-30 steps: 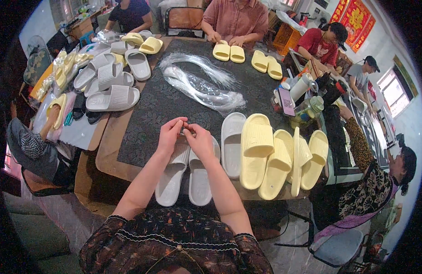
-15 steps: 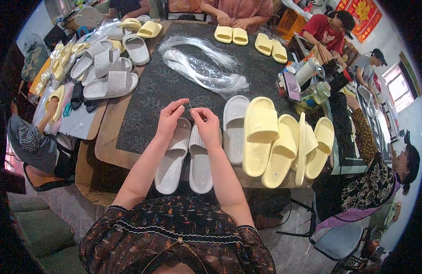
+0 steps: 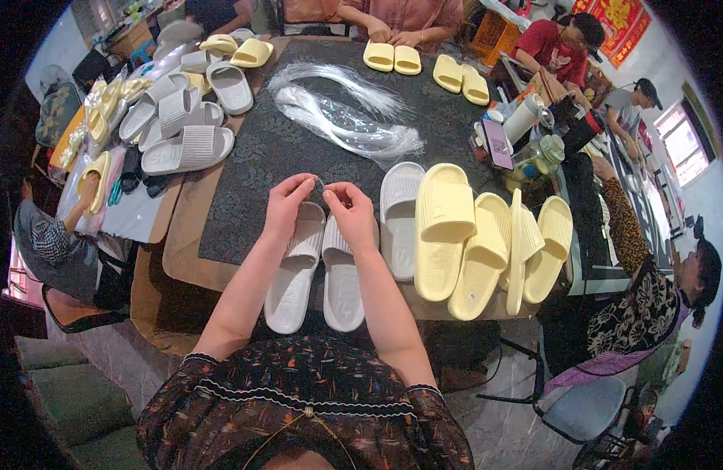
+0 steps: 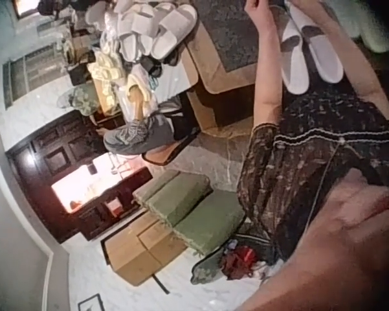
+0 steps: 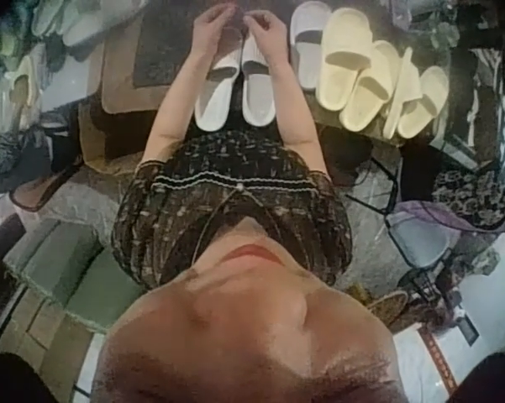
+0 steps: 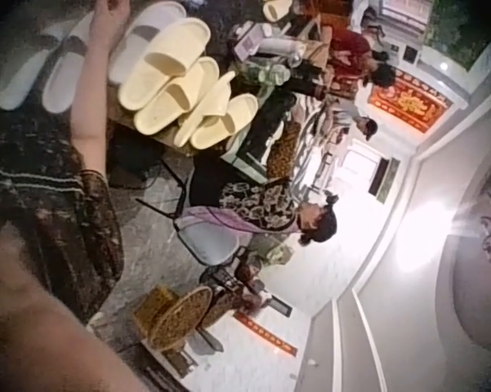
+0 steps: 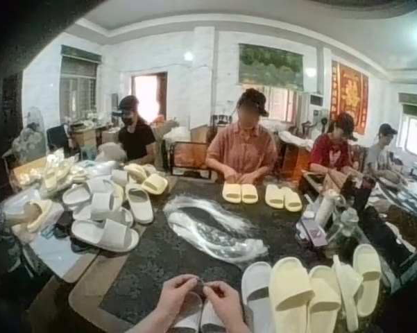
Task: Inspecting and trimming loose material from various pairs of rubber slippers at a manufacturing finishing station.
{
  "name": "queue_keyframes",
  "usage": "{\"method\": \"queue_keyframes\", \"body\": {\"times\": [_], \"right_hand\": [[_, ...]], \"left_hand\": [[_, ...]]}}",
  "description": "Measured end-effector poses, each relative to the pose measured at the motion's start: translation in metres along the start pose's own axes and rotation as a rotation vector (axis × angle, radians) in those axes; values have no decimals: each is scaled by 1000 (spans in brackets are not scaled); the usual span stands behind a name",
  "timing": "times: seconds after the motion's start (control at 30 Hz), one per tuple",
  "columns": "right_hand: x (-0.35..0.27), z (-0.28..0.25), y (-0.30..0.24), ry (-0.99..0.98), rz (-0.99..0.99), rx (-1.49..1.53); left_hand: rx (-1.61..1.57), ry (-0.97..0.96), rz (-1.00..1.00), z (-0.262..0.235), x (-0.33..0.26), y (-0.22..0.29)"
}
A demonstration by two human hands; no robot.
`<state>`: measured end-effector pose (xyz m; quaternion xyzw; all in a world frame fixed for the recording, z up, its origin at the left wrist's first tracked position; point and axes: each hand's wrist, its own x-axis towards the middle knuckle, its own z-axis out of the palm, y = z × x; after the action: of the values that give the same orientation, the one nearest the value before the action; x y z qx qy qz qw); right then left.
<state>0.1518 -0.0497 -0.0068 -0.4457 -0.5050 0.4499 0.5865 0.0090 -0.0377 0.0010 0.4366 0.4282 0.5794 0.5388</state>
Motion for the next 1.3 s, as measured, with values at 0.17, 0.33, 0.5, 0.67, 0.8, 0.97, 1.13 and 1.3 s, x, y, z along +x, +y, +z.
{"method": "queue_keyframes", "body": {"times": [0.17, 0.33, 0.5, 0.67, 0.8, 0.97, 1.13, 1.3], "right_hand": [[0, 0, -4, -18, 6, -33], [-1, 0, -5, -33, 21, -24], [-1, -1, -6, -43, 13, -24], [1, -6, 1, -2, 60, -54], [0, -2, -2, -7, 84, -9], [0, 0, -3, 30, 3, 13], [0, -4, -1, 12, 25, -36], [1, -6, 2, -4, 53, -51]], "left_hand": [[13, -7, 31, 1, 0, 0], [-5, -24, 48, 1, 0, -1], [62, -39, 66, 2, -1, 0], [62, -67, 69, 9, -4, 7], [47, -61, -1, 2, -1, 0], [36, -87, -30, 1, 0, 0], [-10, -117, -85, -2, 3, -2], [33, -135, -122, -5, 4, -2]]}}
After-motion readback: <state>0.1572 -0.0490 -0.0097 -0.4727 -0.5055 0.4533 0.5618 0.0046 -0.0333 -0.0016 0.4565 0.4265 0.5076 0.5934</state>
